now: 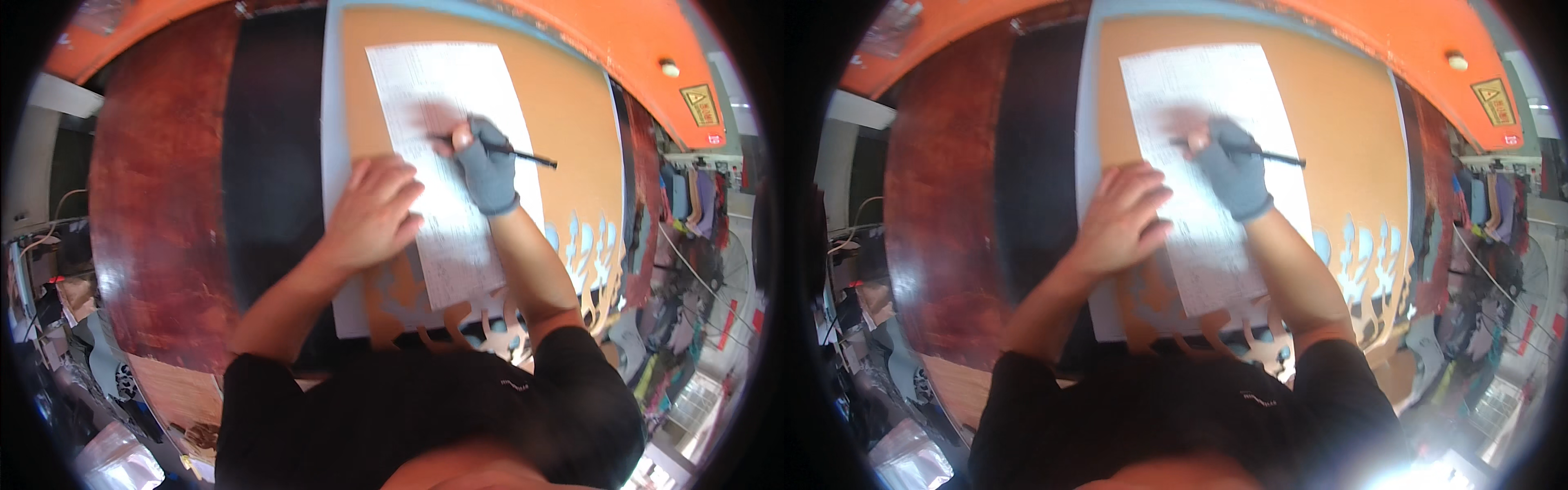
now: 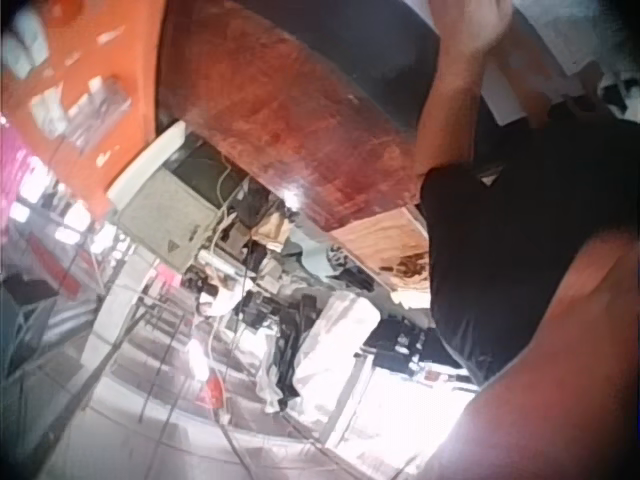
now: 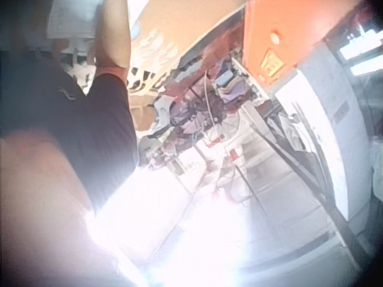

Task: The person sorts small cut pieces of material on a workbench, then writes on a document with a pen. The person moves the document and continues writing while standing.

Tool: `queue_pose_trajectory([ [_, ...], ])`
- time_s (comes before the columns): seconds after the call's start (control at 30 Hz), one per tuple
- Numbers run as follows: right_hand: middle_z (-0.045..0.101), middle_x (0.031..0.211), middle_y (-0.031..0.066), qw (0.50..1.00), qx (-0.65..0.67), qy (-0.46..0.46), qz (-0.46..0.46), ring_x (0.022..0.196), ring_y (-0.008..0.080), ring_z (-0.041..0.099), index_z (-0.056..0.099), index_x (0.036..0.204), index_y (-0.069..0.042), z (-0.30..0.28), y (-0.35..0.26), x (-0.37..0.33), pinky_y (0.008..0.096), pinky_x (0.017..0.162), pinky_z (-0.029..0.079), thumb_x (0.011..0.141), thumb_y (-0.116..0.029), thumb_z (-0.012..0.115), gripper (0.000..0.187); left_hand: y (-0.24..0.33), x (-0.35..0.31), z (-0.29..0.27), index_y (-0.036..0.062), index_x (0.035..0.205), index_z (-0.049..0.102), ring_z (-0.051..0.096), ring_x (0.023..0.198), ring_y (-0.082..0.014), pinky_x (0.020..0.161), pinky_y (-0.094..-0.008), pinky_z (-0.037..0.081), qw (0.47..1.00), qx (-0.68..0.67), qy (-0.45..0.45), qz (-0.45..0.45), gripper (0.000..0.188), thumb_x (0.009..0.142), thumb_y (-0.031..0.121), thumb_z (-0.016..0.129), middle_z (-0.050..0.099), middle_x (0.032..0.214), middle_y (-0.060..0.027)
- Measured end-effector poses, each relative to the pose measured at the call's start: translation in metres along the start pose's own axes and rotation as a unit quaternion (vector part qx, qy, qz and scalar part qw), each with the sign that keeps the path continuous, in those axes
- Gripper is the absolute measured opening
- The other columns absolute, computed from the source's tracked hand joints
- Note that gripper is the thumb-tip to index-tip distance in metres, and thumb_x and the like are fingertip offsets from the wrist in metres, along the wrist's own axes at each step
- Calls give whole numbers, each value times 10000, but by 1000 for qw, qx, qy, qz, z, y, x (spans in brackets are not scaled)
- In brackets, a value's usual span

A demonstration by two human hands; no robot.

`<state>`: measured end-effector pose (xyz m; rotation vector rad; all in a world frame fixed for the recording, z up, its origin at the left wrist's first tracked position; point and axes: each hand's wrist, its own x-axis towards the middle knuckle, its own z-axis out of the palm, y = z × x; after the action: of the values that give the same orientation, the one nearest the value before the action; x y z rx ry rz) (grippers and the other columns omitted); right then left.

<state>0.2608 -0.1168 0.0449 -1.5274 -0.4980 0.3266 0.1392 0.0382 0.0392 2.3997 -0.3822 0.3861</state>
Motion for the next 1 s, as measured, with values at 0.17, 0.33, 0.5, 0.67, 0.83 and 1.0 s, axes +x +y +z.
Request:
queue_pose_trajectory([
  [0.17,536,754,-34,995,-54,-60,-64,672,64,466,562,861,-62,-5,3,5,239,594,417,811,-43,605,68,5,7,-8,21,991,604,478,1096,-290,931,-431,353,1000,19,9,16,346,715,217,671,535,1072,-114],
  [0.33,478,722,-45,995,13,-79,-55,669,35,441,486,806,-96,-7,6,-1,213,582,396,765,12,609,169,10,7,-12,26,988,606,474,1098,-288,935,-415,351,999,25,30,38,335,716,209,673,527,1085,-107],
  [0.5,496,681,-1,991,-82,-35,-100,617,76,451,476,761,-75,0,13,-4,251,551,401,749,-29,650,181,7,4,-9,30,987,599,470,1096,-283,934,-409,350,999,17,26,36,329,712,192,678,519,1087,-103],
  [0.67,494,652,13,992,-86,-13,-88,589,94,451,484,730,-60,2,17,-5,263,534,402,742,-53,669,186,7,5,-9,28,983,595,468,1096,-279,934,-404,348,999,17,25,33,329,707,186,680,518,1083,-99],
  [0.83,503,632,20,990,-108,7,-87,583,96,464,488,721,-55,2,15,-7,272,520,409,742,-73,684,198,7,5,-8,24,975,598,469,1095,-277,936,-402,348,999,14,25,28,324,705,185,677,517,1085,-101],
  [1.0,509,626,25,989,-119,-5,-87,576,99,473,486,721,-58,1,13,-5,274,518,413,739,-59,663,178,7,5,-8,20,971,603,469,1097,-279,938,-401,348,999,9,28,24,315,710,184,669,520,1087,-103],
])
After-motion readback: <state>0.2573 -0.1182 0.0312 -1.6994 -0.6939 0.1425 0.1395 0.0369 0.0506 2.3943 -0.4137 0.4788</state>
